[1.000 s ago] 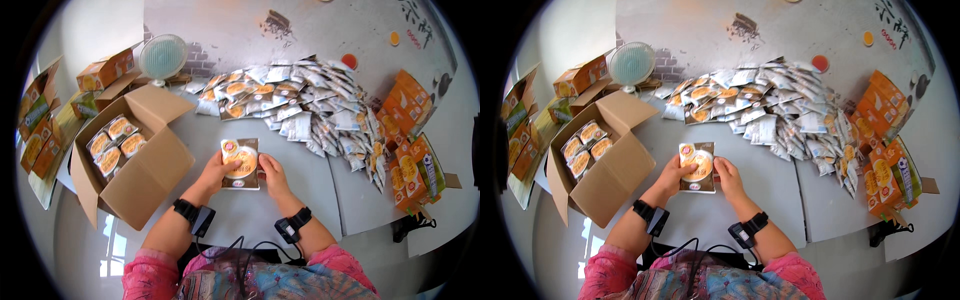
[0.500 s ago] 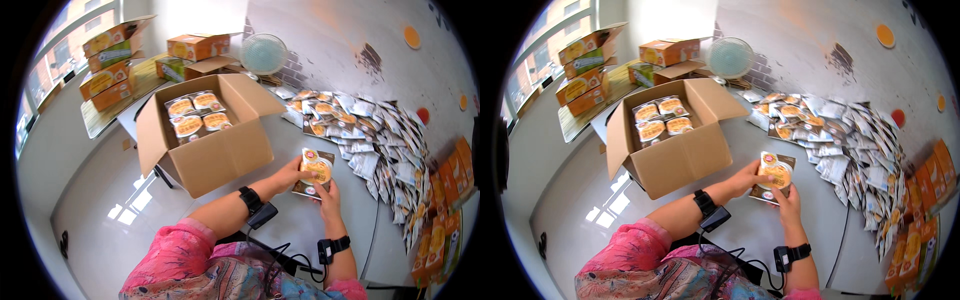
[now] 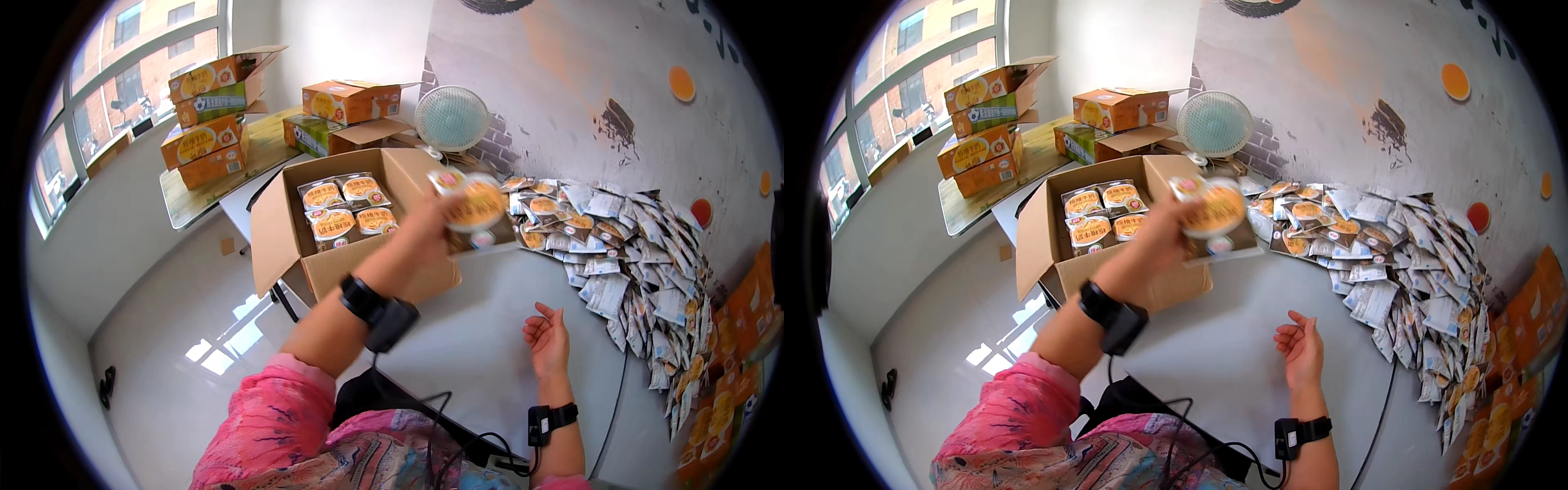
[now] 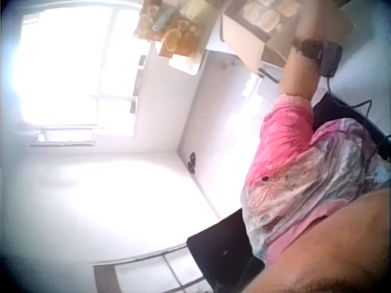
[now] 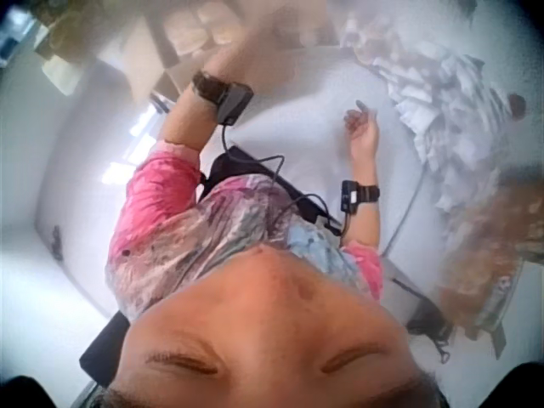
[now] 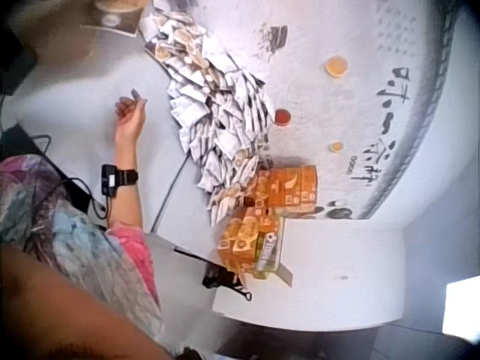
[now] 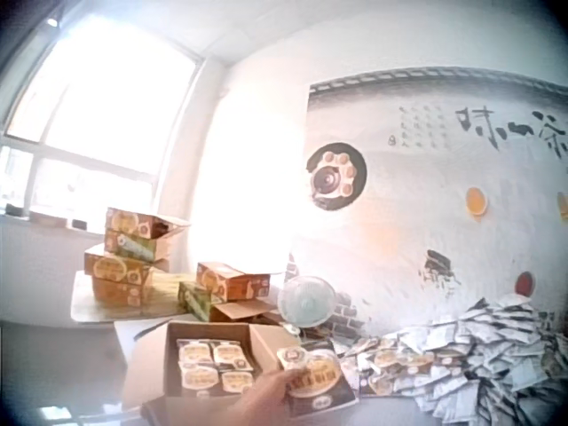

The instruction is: The person sorts food packets from a large pile on a desk and places them into a cardboard box.

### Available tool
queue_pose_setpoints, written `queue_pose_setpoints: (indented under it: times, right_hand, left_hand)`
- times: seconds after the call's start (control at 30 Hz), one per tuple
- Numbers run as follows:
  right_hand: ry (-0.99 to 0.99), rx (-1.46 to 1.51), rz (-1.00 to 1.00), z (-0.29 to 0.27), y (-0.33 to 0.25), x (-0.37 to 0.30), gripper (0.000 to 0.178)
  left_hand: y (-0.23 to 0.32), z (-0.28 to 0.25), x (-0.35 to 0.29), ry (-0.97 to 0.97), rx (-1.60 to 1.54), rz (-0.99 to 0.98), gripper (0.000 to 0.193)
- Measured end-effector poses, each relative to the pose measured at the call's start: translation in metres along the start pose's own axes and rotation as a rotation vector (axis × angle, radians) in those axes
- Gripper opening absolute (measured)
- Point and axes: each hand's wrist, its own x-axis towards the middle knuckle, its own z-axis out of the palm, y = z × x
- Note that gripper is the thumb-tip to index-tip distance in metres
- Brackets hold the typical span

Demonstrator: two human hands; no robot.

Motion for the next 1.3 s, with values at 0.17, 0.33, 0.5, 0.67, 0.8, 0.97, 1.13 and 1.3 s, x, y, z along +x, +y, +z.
queue_pose_setpoints:
  times: [0.17,0.33,0.5,0.67,0.8,0.97,1.13,1.3]
  right_hand:
    - [-0.024,-0.018,-0.009,0.009,-0.005,-0.004,0.045]
    - [-0.014,-0.029,0.003,0.007,-0.01,-0.005,0.044]
    - [-0.023,-0.044,-0.009,0.005,-0.006,-0.002,0.043]
    - [-0.009,-0.059,-0.021,0.004,-0.01,-0.004,0.042]
    - [-0.02,-0.058,-0.006,0.008,-0.009,-0.004,0.042]
    - [-0.014,-0.062,0.0,0.005,-0.008,-0.005,0.042]
    - [0.015,-0.061,0.01,-0.006,-0.008,-0.005,0.04]
    - [-0.088,-0.036,0.038,-0.004,0.006,0.007,0.038]
  left_hand:
    - [0.074,-0.075,0.028,0.26,0.449,0.025,0.024]
    - [0.087,-0.135,0.046,0.427,0.595,-0.289,0.02]
    - [0.081,-0.185,0.059,0.498,0.624,-0.449,0.024]
    - [0.092,-0.153,0.052,0.519,1.637,-0.535,0.028]
    - [0.109,-0.163,0.045,0.199,2.192,-0.28,0.058]
    - [0.099,-0.134,0.031,-0.365,2.288,-0.68,0.087]
    - [0.076,-0.139,0.047,-0.494,2.335,-0.594,0.077]
    - [0.094,-0.234,0.068,-0.885,2.337,-0.081,0.049]
